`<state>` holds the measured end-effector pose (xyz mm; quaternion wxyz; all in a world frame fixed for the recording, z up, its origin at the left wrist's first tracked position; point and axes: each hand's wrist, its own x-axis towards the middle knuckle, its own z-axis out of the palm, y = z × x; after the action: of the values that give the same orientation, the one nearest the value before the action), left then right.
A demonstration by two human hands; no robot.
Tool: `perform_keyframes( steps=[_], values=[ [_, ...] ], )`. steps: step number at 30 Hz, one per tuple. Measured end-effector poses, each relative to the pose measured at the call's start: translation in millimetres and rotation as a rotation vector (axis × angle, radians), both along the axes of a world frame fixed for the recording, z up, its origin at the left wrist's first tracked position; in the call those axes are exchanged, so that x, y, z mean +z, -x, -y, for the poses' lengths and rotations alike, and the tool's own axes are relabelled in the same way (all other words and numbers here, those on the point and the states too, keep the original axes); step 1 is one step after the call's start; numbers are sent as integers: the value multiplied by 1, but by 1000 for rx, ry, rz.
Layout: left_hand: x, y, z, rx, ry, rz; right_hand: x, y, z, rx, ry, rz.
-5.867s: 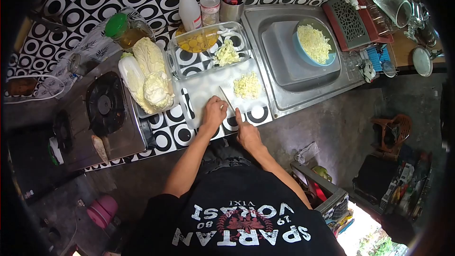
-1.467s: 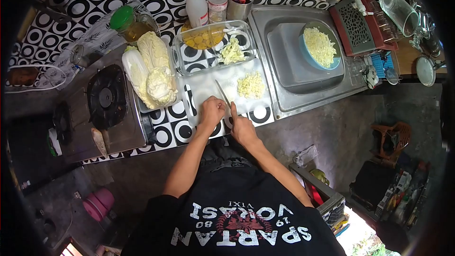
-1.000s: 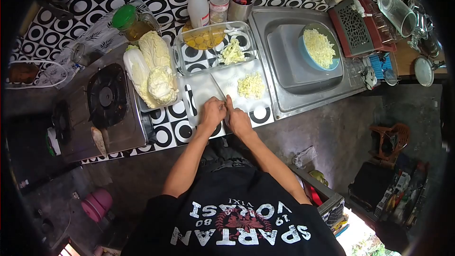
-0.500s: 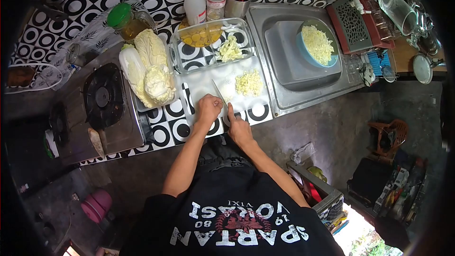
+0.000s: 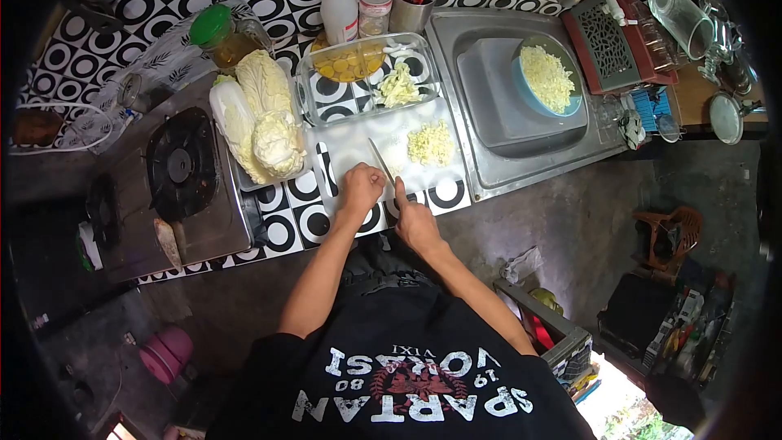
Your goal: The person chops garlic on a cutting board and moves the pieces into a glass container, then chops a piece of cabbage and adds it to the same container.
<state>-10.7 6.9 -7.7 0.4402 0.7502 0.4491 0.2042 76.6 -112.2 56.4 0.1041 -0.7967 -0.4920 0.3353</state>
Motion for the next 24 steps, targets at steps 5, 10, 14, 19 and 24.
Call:
perform_keyframes(
  steps=[5, 10, 14, 19, 24],
  values=[
    [-7, 2, -1, 0, -24, 25, -17, 7, 0, 2, -12, 66],
    [-3, 4, -2, 4, -76, 25, -13, 3, -24, 2, -38, 58],
    [1, 3, -3, -31, -56, -30, -1, -4, -27, -1, 26, -8],
    [4, 4, -3, -26, -23, -29, -1, 1, -5, -1, -3, -15],
    [4, 4, -3, -21, 26, 41, -25, 9, -3, -30, -41, 73]
  ],
)
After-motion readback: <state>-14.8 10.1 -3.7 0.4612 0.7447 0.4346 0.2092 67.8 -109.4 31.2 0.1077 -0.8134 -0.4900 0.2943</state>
